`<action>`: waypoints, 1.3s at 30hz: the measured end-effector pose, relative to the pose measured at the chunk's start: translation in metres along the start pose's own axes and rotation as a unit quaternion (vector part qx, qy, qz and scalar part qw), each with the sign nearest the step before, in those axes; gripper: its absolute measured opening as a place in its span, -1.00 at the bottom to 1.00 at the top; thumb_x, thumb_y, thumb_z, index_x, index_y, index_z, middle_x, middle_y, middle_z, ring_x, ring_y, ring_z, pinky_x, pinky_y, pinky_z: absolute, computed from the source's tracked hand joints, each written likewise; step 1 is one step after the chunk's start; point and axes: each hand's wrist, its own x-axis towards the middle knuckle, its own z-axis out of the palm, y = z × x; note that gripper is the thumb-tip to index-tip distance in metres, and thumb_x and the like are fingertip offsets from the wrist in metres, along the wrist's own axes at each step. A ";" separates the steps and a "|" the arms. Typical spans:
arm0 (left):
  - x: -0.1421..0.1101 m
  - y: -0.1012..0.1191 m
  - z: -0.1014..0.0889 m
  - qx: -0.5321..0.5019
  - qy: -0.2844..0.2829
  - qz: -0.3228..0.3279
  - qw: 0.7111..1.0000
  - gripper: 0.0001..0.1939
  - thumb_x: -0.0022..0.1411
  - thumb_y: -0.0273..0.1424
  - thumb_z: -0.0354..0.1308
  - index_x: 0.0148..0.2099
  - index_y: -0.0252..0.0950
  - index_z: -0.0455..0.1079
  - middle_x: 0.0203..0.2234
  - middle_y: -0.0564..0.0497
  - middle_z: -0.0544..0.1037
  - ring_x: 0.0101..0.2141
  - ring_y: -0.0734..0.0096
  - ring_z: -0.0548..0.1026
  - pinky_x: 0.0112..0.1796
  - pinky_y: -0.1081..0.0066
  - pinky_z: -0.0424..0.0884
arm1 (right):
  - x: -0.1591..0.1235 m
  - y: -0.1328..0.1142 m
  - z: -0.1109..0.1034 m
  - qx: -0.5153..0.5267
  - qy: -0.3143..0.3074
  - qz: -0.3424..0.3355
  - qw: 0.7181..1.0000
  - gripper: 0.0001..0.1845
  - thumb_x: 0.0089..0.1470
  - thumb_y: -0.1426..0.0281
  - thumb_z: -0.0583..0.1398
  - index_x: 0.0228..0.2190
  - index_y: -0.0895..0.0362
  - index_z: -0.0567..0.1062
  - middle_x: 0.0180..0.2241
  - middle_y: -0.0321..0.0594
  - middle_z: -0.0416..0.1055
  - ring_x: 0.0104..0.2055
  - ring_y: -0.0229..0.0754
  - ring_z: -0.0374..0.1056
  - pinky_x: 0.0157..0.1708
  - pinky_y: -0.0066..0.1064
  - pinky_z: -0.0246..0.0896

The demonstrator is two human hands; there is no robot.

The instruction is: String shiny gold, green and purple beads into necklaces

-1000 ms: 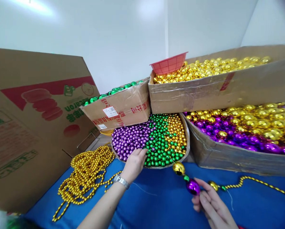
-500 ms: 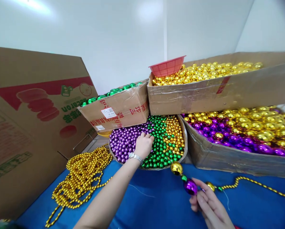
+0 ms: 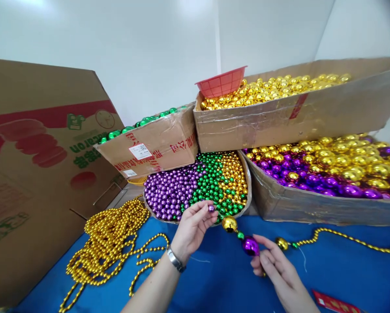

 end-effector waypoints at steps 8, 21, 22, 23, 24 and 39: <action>-0.008 0.000 -0.002 0.010 -0.005 0.004 1.000 -0.78 0.13 -0.39 0.21 -0.17 -0.36 0.46 -0.32 -0.07 0.52 -0.36 0.48 0.49 -0.29 0.46 0.42 | 0.000 0.001 -0.003 -0.023 -0.024 0.001 0.999 -0.44 0.12 0.04 0.04 0.05 0.08 0.24 -0.44 -0.25 0.38 -0.38 -0.19 0.32 -0.31 -0.36 0.23; -0.035 -0.026 -0.013 0.292 -0.016 0.028 0.956 -0.82 0.08 -0.33 0.23 -0.29 -0.34 0.46 -0.37 -0.07 0.57 -0.39 0.39 0.49 -0.39 0.46 0.40 | -0.001 0.050 -0.005 -0.282 -0.110 -0.027 0.953 -0.51 0.23 0.36 -0.15 0.18 0.08 0.04 -0.35 -0.22 0.42 -0.34 -0.21 0.40 -0.26 -0.36 0.30; -0.038 -0.030 -0.013 0.313 -0.014 0.038 0.949 -0.82 0.08 -0.32 0.22 -0.32 -0.34 0.47 -0.34 -0.09 0.57 -0.35 0.35 0.50 -0.37 0.44 0.41 | -0.002 0.055 -0.006 -0.311 -0.117 -0.037 0.943 -0.47 0.19 0.42 -0.12 0.19 0.10 0.04 -0.33 -0.20 0.43 -0.32 -0.20 0.40 -0.25 -0.35 0.30; -0.041 -0.032 -0.012 0.335 -0.013 0.054 0.941 -0.83 0.09 -0.32 0.22 -0.34 -0.34 0.47 -0.31 -0.10 0.57 -0.32 0.32 0.50 -0.34 0.42 0.42 | -0.003 0.058 -0.007 -0.342 -0.121 -0.054 0.930 -0.43 0.13 0.48 -0.09 0.19 0.11 0.07 -0.28 -0.16 0.44 -0.26 -0.17 0.40 -0.21 -0.33 0.30; -0.044 -0.033 -0.012 0.358 -0.013 0.072 0.931 -0.84 0.10 -0.32 0.20 -0.36 -0.33 0.47 -0.30 -0.09 0.57 -0.29 0.30 0.51 -0.31 0.41 0.42 | -0.004 0.059 -0.009 -0.373 -0.123 -0.074 0.917 -0.39 0.07 0.53 -0.06 0.18 0.11 0.10 -0.18 -0.12 0.42 -0.18 -0.15 0.39 -0.15 -0.30 0.29; -0.062 0.015 0.020 0.408 -0.004 0.237 0.882 -0.93 0.18 -0.44 0.13 -0.26 -0.25 0.40 -0.38 0.03 0.58 -0.39 0.43 0.53 -0.36 0.49 0.47 | 0.019 -0.015 0.037 -0.329 -0.172 -0.236 0.898 -0.72 0.23 0.38 -0.03 -0.17 0.12 0.44 -0.29 -0.18 0.42 -0.27 -0.23 0.36 -0.27 -0.44 0.24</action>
